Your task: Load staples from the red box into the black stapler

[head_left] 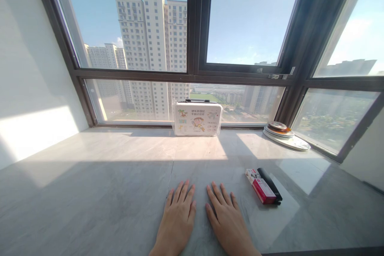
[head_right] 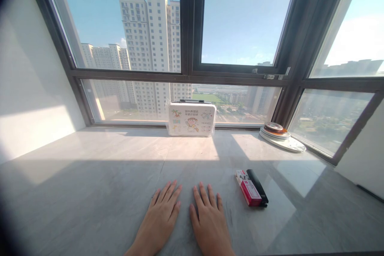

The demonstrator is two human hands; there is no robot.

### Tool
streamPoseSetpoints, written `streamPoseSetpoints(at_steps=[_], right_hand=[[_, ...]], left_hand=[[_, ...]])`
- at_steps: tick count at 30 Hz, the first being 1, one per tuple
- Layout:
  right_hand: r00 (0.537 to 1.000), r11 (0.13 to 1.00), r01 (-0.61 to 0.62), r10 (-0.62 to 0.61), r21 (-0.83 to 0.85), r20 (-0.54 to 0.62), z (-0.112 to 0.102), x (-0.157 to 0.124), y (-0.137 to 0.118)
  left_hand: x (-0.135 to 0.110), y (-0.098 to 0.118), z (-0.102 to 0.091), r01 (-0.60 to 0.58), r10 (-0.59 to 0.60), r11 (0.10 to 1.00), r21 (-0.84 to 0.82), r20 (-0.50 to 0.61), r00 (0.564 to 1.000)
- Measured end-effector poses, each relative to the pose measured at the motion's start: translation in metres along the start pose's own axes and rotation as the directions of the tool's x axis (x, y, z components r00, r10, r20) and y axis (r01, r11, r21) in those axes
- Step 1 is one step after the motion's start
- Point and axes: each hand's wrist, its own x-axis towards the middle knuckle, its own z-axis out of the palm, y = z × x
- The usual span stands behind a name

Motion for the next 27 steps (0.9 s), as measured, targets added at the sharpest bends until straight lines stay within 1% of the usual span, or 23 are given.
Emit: streamPoseSetpoints(at_steps=[14, 16, 18, 20, 22, 23, 24, 25, 26, 27], right_hand=[[1.000, 1.000, -0.007, 0.007, 0.017, -0.004, 0.000, -0.001, 0.000], [1.000, 0.999, -0.010, 0.010, 0.036, -0.007, 0.002, -0.002, 0.000], [1.000, 0.997, -0.009, 0.010, 0.079, -0.024, 0.004, -0.001, 0.001], [0.998, 0.983, -0.005, 0.015, 0.183, -0.053, 0.001, 0.000, 0.002], [0.994, 0.928, -0.014, 0.054, 0.372, -0.097, -0.011, -0.003, 0.003], [0.988, 0.877, -0.013, 0.085, 0.480, -0.129, -0.020, -0.006, 0.004], [0.978, 0.811, -0.008, 0.128, 0.585, -0.164, -0.032, -0.013, 0.006], [0.962, 0.759, 0.019, 0.164, 0.651, -0.218, -0.045, -0.022, 0.009], [0.938, 0.717, 0.065, 0.193, 0.694, -0.287, -0.059, -0.034, 0.013], [0.907, 0.701, 0.104, 0.225, 0.706, -0.357, -0.072, -0.049, 0.019]], left_hand=[[-0.001, -0.003, 0.003, -0.006, 0.006, 1.000, -0.002, -0.022, 1.000], [0.001, -0.002, 0.002, -0.003, 0.002, 1.000, -0.028, -0.032, 0.999], [0.004, 0.002, -0.003, -0.001, -0.003, 0.996, -0.086, -0.048, 0.999], [0.002, 0.007, -0.012, 0.006, -0.023, 0.978, -0.209, -0.079, 0.997], [-0.009, 0.013, -0.025, 0.023, -0.080, 0.926, -0.377, -0.134, 0.988], [-0.020, 0.015, -0.031, 0.031, -0.116, 0.894, -0.447, -0.164, 0.980], [-0.035, 0.016, -0.036, 0.041, -0.154, 0.875, -0.483, -0.196, 0.968], [-0.052, 0.015, -0.040, 0.029, -0.139, 0.888, -0.459, -0.207, 0.968], [-0.071, 0.014, -0.044, 0.051, -0.146, 0.918, -0.394, -0.217, 0.965], [-0.090, 0.012, -0.046, 0.065, -0.146, 0.938, -0.341, -0.215, 0.966]])
